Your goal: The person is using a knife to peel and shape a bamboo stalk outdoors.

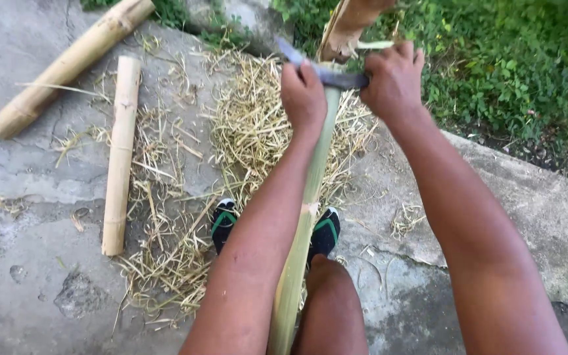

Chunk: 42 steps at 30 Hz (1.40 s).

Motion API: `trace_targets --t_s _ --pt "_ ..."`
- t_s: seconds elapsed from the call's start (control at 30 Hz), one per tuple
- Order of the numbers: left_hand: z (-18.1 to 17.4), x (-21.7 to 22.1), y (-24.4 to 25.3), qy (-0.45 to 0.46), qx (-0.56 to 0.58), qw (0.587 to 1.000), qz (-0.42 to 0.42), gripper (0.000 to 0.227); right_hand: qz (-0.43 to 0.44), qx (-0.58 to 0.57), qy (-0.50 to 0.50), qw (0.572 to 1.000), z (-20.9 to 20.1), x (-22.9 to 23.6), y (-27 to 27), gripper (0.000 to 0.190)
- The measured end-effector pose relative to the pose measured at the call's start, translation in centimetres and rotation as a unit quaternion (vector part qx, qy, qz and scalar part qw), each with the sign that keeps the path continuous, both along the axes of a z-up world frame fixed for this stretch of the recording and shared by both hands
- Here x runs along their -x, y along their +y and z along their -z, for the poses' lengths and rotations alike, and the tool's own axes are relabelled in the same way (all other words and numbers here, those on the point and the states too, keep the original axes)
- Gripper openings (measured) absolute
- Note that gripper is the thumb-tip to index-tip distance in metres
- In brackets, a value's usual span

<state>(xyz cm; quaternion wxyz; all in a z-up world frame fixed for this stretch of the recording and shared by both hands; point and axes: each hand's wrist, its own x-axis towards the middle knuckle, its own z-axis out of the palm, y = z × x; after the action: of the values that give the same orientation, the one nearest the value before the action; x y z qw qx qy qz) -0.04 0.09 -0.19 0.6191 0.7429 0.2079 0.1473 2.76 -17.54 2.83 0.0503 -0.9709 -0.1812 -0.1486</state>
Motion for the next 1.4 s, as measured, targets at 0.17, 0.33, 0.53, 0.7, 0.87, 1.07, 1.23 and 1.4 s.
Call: trace_targets --t_s 0.17,0.33,0.53,0.7,0.87,1.07,1.23,1.4 --pt "0.7 1.9 0.1 0.013 -0.046 0.999 0.006 0.031 -0.013 0.018 0.021 1.0 -0.7 2.9 -0.1 0.026" --pt "1.0 0.1 0.3 0.027 -0.021 0.999 0.011 0.031 -0.002 0.04 0.032 0.999 -0.9 1.0 0.6 0.022" --pt "1.8 -2.8 0.0 0.011 -0.045 0.999 -0.017 0.031 0.035 0.037 0.026 0.998 -1.4 -0.1 2.1 0.021" --pt "0.2 -1.2 -0.1 0.111 0.098 0.988 0.037 0.026 0.098 0.058 0.072 0.991 -2.4 2.1 2.2 0.019" --pt "-0.3 1.6 0.1 0.082 -0.015 0.993 0.083 0.028 0.037 0.106 0.045 0.993 -2.2 4.2 0.8 0.027" --pt "3.3 -4.5 -1.0 0.034 -0.082 0.996 0.018 0.03 0.1 0.048 0.114 0.987 -2.1 0.2 1.6 0.025" --pt "0.9 -0.2 0.0 0.033 -0.009 0.998 0.051 0.027 0.068 0.072 0.087 0.991 -2.0 1.9 0.7 0.023" --pt "0.9 1.4 0.9 0.06 0.036 0.993 0.096 0.028 0.031 0.138 0.066 0.988 -5.4 3.3 2.2 0.021"
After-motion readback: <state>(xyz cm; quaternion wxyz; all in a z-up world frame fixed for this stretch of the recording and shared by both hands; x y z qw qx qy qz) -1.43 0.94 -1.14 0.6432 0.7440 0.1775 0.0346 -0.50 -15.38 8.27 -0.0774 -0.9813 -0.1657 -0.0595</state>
